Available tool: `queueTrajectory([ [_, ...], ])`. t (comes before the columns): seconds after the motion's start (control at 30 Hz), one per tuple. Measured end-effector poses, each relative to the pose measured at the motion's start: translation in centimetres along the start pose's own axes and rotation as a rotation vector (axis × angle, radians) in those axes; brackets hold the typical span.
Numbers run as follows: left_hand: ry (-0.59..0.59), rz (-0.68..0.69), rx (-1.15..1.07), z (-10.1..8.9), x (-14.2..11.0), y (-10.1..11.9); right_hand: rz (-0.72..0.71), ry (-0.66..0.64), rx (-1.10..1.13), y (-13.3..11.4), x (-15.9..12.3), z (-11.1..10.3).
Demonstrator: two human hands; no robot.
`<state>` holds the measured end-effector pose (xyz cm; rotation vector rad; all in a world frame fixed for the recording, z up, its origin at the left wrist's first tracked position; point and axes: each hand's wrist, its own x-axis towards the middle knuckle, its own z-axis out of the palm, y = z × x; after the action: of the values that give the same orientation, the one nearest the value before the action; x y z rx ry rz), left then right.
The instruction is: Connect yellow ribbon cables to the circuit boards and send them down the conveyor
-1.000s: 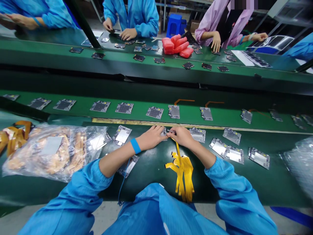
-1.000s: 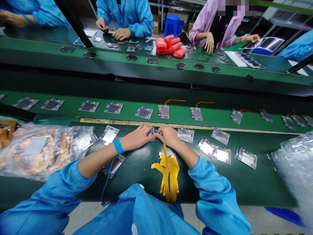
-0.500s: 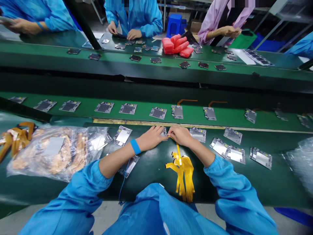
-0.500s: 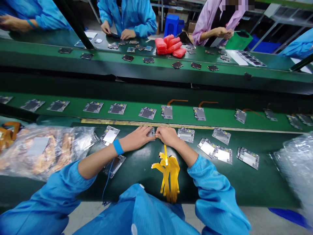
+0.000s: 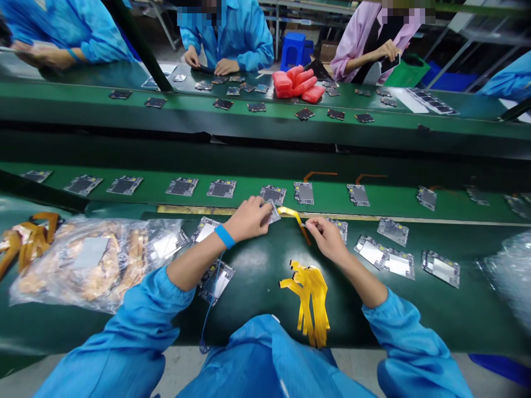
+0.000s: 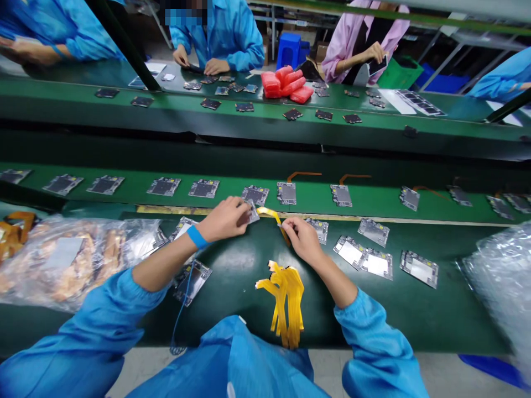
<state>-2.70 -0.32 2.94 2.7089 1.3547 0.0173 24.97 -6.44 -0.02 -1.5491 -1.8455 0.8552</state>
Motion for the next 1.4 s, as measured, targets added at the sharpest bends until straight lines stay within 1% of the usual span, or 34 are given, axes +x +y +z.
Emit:
queueTrajectory([
  [0.1,0.125,-0.196,-0.015,-1.5,2.8,-2.6,0.021,0.016,0.016,-0.1,-1.3,-0.5],
  [0.17,0.212,-0.33,-0.021,-2.1,4.7,-4.1,0.027,0.017,0.013,-0.1,-2.2,-0.6],
  [0.2,0.235,-0.364,-0.024,-2.2,5.4,-4.7,0.031,0.012,0.007,0.0,-2.6,-0.6],
  [0.23,0.237,-0.361,-0.028,-2.1,6.1,-5.0,0.036,0.005,-0.005,0.0,-3.0,-0.6],
  [0.27,0.213,-0.316,-0.035,-1.9,6.6,-5.1,0.041,-0.007,-0.023,0.1,-3.4,-0.6],
  [0.3,0.165,-0.238,-0.046,-1.6,7.0,-5.1,0.045,-0.027,-0.049,0.1,-3.8,-0.7],
  [0.37,0.036,-0.05,-0.066,-0.7,7.7,-4.4,0.046,-0.09,-0.112,0.1,-4.7,-0.8],
  [0.43,-0.088,0.081,-0.051,0.2,8.2,-3.5,0.032,-0.184,-0.159,-0.3,-5.6,-0.9],
  [0.5,-0.172,0.13,-0.003,0.8,8.8,-2.8,0.012,-0.281,-0.193,-1.0,-6.3,-0.9],
  [0.57,-0.211,0.141,0.056,1.2,9.5,-2.3,0.006,-0.353,-0.248,-1.6,-6.9,-0.6],
  [0.63,-0.211,0.147,0.104,1.2,10.2,-2.1,0.021,-0.375,-0.319,-2.2,-7.2,0.0],
  [0.73,-0.196,0.155,0.136,0.7,10.8,-1.9,0.053,-0.368,-0.404,-2.5,-7.2,1.1],
  [0.83,-0.159,0.152,0.139,-0.4,10.1,-1.3,0.062,-0.379,-0.433,-2.5,-6.9,1.9],
  [0.9,-0.121,0.153,0.114,-1.0,8.7,-0.9,0.068,-0.382,-0.409,-2.5,-6.7,2.0],
  [0.97,-0.096,0.164,0.073,-1.3,6.7,-0.3,0.078,-0.372,-0.356,-2.5,-6.6,1.8],
  [1.03,-0.093,0.178,0.049,-1.2,4.3,0.2,0.075,-0.362,-0.281,-2.5,-6.6,1.4],
  [1.1,-0.104,0.186,0.043,-0.5,1.8,0.7,0.062,-0.346,-0.197,-2.4,-6.7,1.1],
  [1.2,-0.12,0.189,0.056,0.5,-0.9,1.3,0.049,-0.31,-0.069,-2.2,-6.6,0.8],
  [1.3,-0.093,0.215,0.096,1.0,-2.0,1.5,0.065,-0.297,0.028,-1.9,-6.1,0.7],
  [1.4,-0.074,0.297,0.094,0.9,-1.8,1.7,0.076,-0.271,0.114,-1.4,-5.0,0.8],
])
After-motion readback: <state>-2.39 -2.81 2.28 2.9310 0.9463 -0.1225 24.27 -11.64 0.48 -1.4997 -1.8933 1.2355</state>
